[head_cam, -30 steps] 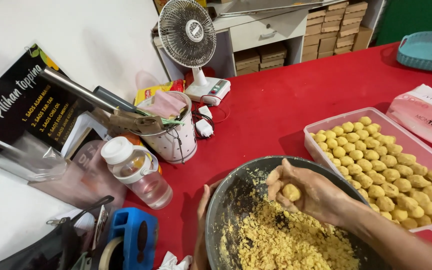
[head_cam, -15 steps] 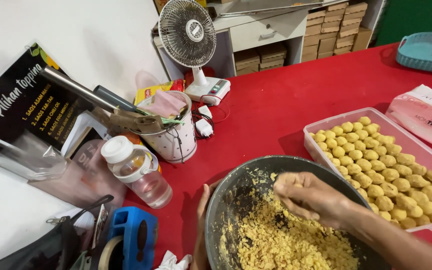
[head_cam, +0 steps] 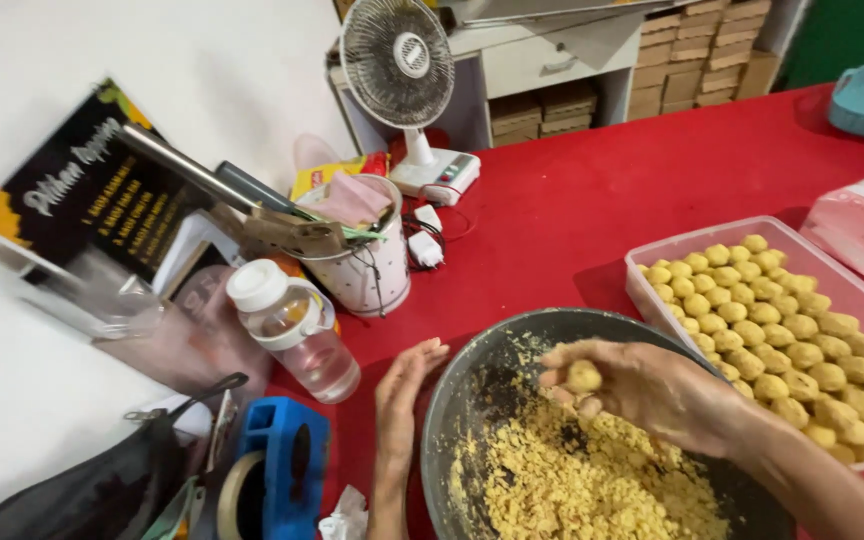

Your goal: The person is taking small amounts of yellow dough from a large metal bowl, rolling them into small balls between their hands, and placing them into a clear plastic container.

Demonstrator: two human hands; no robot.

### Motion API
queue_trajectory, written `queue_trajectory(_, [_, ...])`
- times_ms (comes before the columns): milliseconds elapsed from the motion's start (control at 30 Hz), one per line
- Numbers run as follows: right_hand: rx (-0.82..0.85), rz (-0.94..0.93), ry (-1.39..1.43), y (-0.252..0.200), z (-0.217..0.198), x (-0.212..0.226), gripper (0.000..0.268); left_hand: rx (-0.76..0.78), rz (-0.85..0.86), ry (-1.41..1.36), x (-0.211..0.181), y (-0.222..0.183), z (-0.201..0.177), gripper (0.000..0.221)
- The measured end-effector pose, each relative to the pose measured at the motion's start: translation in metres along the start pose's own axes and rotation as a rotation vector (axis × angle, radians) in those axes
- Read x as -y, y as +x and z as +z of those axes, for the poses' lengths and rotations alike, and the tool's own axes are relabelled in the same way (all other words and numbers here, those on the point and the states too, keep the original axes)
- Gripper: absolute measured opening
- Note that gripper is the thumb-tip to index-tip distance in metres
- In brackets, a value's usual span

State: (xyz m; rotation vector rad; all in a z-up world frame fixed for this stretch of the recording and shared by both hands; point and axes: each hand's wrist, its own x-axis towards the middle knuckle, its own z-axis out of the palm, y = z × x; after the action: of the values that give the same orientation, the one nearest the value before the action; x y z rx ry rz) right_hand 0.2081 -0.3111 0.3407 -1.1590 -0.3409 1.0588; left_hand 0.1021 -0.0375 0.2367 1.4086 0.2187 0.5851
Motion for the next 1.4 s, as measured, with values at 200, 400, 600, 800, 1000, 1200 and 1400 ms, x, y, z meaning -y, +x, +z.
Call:
queue_trajectory(200, [-0.299,0.015,0.191,-0.019,0.023,0.013,0.05,0.152,0.29,0.834,-0.076,-0.042,0.062,0.047])
queue_trajectory(400, [-0.19,-0.17,0.21,-0.015,-0.001,-0.021,0.052,0.386,0.429,1.239,-0.079,-0.054,0.12,0.061])
queue_trajectory(600, [-0.116,-0.225,0.138,-0.027,-0.001,-0.02,0.057,0.291,0.548,1.133,-0.07,-0.053,0.137,0.047])
queue_trajectory(800, [-0.224,-0.351,-0.243,-0.032,-0.018,-0.018,0.048,0.379,-0.066,1.09,-0.089,-0.053,0.146,0.05])
queue_trajectory(1000, [-0.268,-0.414,-0.329,-0.02,-0.041,-0.034,0.018,0.376,-0.121,0.818,-0.091,-0.053,0.148,0.051])
queue_trajectory(1200, [-0.324,-0.348,-0.459,-0.018,-0.051,-0.037,0.023,0.377,-0.115,0.678,-0.081,-0.051,0.144,0.037])
queue_trajectory(1400, [-0.416,-0.436,-0.835,-0.018,-0.047,-0.026,0.024,0.441,-0.101,0.669,-0.081,-0.053,0.141,0.031])
